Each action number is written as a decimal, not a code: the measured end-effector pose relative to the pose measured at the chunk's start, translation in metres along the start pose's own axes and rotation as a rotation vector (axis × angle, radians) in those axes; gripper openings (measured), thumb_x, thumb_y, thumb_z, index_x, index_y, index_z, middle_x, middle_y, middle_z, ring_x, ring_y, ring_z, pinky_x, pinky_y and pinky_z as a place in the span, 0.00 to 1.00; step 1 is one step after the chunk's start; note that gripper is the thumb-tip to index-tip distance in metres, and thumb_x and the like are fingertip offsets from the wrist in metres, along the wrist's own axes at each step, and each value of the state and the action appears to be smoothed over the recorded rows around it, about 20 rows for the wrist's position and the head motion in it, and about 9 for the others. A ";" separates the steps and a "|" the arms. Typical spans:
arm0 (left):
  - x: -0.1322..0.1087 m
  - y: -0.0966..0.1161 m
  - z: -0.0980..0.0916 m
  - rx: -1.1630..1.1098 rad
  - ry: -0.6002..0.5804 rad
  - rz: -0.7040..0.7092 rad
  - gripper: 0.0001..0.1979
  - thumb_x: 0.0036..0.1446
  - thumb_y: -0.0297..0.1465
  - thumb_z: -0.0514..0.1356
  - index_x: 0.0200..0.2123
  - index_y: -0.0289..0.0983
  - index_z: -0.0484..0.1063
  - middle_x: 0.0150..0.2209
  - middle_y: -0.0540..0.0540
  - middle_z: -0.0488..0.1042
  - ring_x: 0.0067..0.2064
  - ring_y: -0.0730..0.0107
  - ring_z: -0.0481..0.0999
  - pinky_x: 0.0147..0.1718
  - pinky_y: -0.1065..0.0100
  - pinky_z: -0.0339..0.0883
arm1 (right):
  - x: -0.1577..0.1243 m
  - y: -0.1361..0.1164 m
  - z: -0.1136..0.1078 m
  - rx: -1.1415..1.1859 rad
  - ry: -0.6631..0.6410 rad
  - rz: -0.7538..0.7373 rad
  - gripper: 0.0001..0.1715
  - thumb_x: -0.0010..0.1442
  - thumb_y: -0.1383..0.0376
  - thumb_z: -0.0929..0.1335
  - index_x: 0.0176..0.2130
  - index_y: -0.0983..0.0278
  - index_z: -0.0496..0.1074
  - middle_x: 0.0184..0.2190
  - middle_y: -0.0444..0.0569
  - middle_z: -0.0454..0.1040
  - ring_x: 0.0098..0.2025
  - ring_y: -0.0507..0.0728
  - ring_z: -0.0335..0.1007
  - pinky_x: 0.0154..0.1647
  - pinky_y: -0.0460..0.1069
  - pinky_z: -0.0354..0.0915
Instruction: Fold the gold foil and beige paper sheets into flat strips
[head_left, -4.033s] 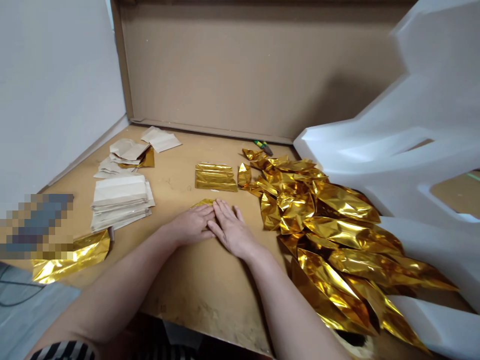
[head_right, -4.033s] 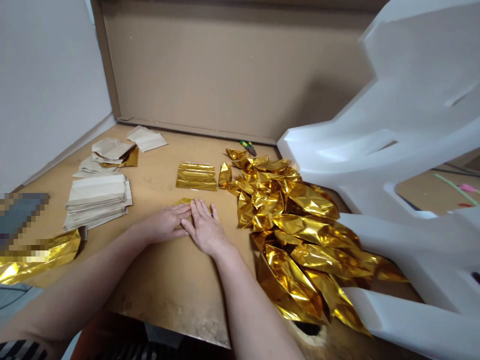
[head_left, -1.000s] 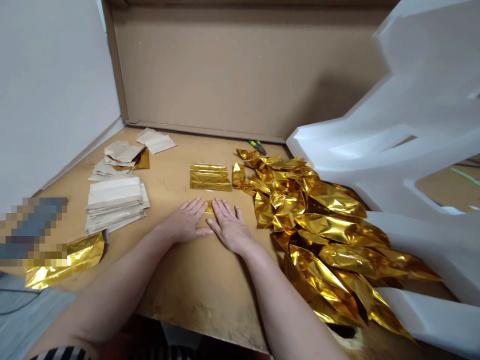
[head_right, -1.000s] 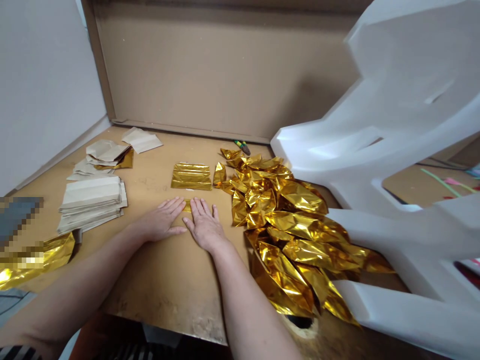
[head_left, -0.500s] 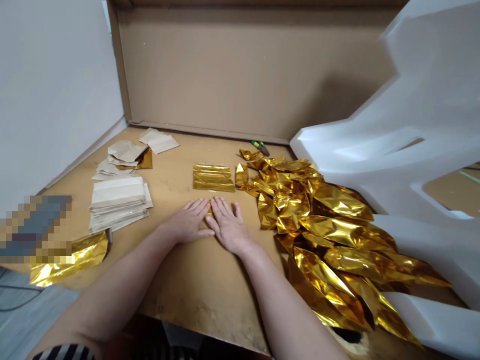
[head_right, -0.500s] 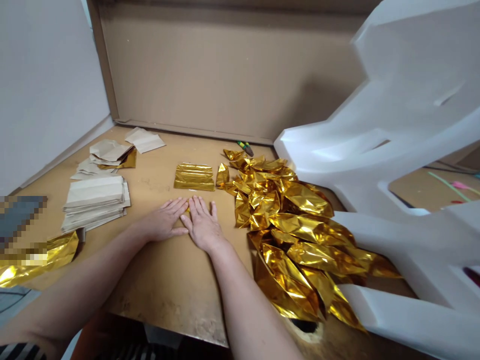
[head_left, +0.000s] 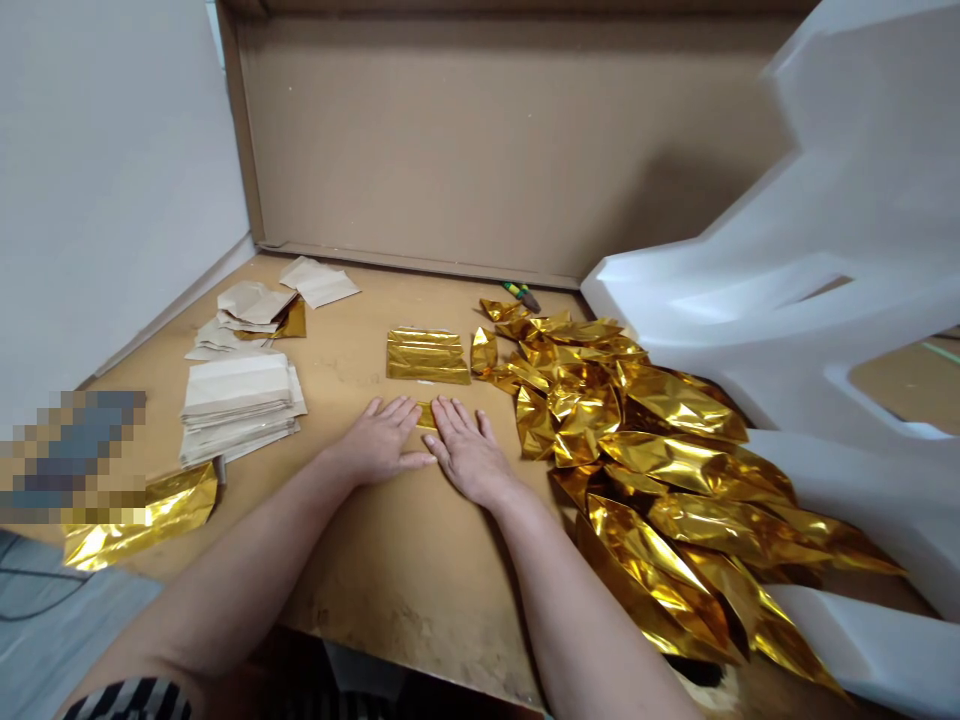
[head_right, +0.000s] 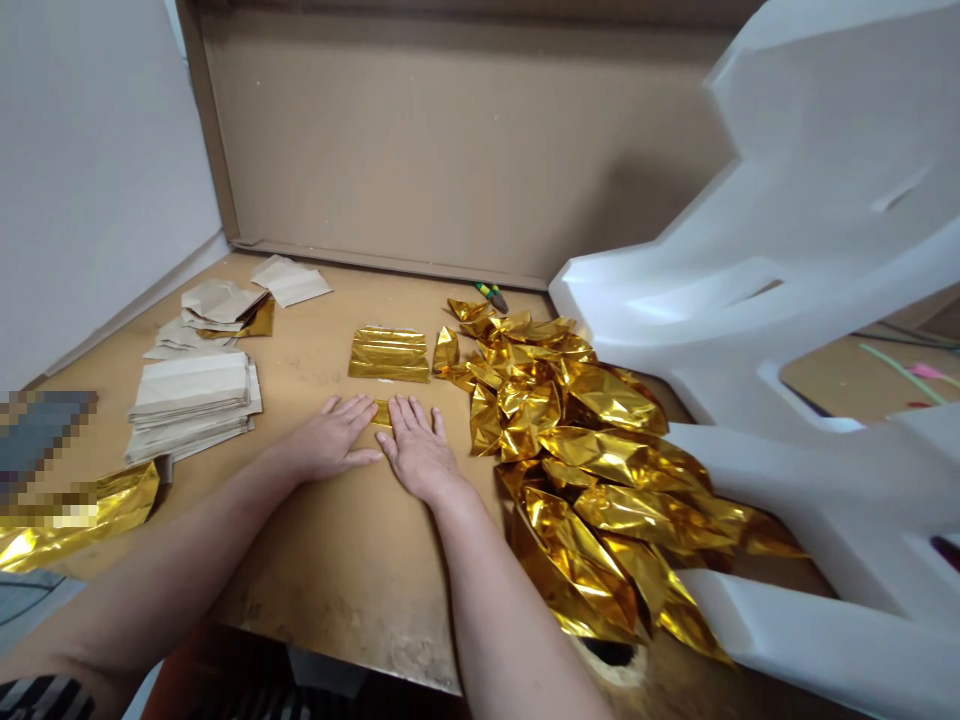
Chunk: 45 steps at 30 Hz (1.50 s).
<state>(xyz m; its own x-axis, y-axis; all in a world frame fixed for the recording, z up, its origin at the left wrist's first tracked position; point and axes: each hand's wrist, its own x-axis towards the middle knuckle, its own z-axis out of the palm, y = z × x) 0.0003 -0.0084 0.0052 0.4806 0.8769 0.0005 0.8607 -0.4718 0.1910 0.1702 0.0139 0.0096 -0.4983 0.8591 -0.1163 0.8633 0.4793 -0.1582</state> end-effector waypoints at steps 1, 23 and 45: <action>0.002 0.003 -0.001 -0.006 0.010 0.006 0.40 0.59 0.54 0.36 0.62 0.28 0.48 0.64 0.34 0.48 0.65 0.56 0.46 0.60 0.56 0.40 | 0.000 -0.001 0.000 -0.004 -0.005 0.004 0.37 0.63 0.52 0.47 0.64 0.68 0.44 0.66 0.53 0.43 0.66 0.57 0.32 0.64 0.61 0.35; -0.010 -0.008 0.002 -0.003 -0.071 -0.034 0.43 0.58 0.55 0.38 0.63 0.26 0.44 0.65 0.35 0.42 0.66 0.57 0.41 0.61 0.61 0.39 | -0.001 -0.005 -0.004 -0.017 -0.017 0.037 0.37 0.63 0.52 0.47 0.64 0.69 0.43 0.66 0.53 0.43 0.66 0.58 0.32 0.64 0.61 0.35; -0.004 0.003 -0.004 -0.017 0.022 -0.035 0.43 0.57 0.56 0.39 0.61 0.26 0.52 0.63 0.33 0.51 0.65 0.53 0.45 0.61 0.57 0.40 | -0.007 0.003 0.001 0.027 -0.034 -0.091 0.41 0.63 0.49 0.45 0.64 0.72 0.44 0.65 0.58 0.42 0.66 0.59 0.32 0.64 0.61 0.35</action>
<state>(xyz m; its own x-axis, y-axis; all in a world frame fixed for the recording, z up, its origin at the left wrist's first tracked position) -0.0001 -0.0130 0.0098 0.4467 0.8945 0.0148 0.8737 -0.4398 0.2079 0.1766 0.0090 0.0091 -0.5774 0.8056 -0.1329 0.8121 0.5496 -0.1961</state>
